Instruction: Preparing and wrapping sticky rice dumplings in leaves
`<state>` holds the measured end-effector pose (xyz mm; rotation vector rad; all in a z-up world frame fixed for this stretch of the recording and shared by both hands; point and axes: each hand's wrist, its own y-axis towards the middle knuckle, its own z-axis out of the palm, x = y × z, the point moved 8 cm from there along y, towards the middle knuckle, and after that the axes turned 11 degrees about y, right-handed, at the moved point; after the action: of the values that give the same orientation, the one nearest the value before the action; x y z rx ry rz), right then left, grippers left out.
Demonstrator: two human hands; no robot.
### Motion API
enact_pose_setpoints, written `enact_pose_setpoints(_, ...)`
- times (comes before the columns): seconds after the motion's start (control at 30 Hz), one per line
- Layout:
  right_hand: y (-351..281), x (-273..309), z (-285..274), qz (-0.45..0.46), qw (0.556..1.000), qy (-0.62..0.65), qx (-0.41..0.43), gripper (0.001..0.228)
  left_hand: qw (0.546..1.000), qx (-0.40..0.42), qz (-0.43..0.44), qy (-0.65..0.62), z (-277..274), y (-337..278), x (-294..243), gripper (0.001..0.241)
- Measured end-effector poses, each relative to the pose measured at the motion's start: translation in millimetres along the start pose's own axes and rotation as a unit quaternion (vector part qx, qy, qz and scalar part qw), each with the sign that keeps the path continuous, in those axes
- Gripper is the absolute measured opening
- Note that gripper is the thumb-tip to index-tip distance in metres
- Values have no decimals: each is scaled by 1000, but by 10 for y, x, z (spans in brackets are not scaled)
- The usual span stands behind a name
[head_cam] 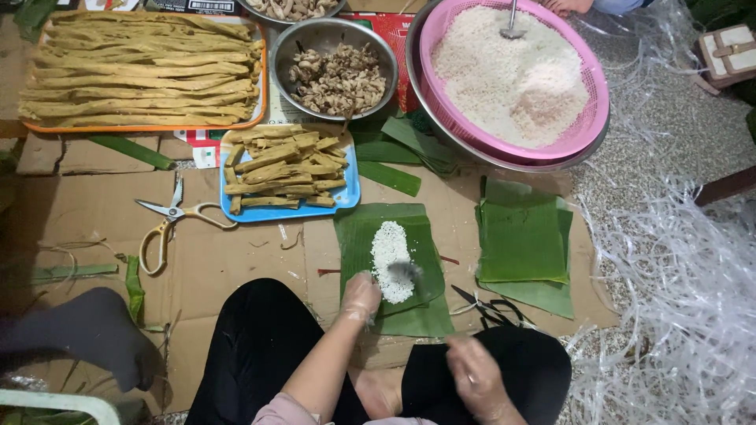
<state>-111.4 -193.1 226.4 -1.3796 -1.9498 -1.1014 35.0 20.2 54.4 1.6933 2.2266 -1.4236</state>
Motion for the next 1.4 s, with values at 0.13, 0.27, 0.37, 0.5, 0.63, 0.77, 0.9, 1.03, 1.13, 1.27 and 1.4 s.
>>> enact_pose_setpoints(0.13, -126, 41, 63, -80, 997, -11, -9, 35, 997, 32, -25, -62, -124, -249, -98, 26)
enact_pose_setpoints(0.27, -317, -802, -80, 314, 881, 303, -183, 29, 999, -35, 22, 0, -79, -97, -38, 21)
enact_pose_setpoints(0.37, -311, -1095, -301, 359, 833, 327, -264, 26, 996, -79, 50, -2, -123, -59, -38, 25)
enact_pose_setpoints(0.5, 171, -992, -1133, 404, 847, 95, -332, 28, 979, -172, 109, -9, -247, 84, -63, 32)
enact_pose_setpoints(0.63, 1423, -437, -1726, 80, 916, -367, -144, 33, 997, -58, 31, -51, -500, -144, -182, 19)
enact_pose_setpoints(0.77, 2421, -1082, -1991, 56, 942, 119, -308, 17, 997, -9, 60, -45, -366, -32, -210, 33)
enact_pose_setpoints(0.9, 3278, -854, -1436, 301, 926, 3, -230, 39, 993, 60, 55, -85, -504, -118, -233, 41)
enact_pose_setpoints(1.03, 3362, -1608, -1037, 384, 903, -58, -184, 53, 986, 96, 10, -135, -526, -184, -233, 35)
enact_pose_setpoints(1.13, 3485, -1115, -525, 224, 909, -269, -227, 68, 983, 120, 25, -134, -418, -120, -228, 43)
enact_pose_setpoints(1.27, 3562, -481, 1195, -90, 986, -134, -32, 24, 979, 111, 82, -150, -200, -20, -193, 38)
enact_pose_setpoints(1.4, 3998, 420, 2556, -238, 958, -31, 159, 11, 979, 52, 132, -144, -144, 130, -149, 34)
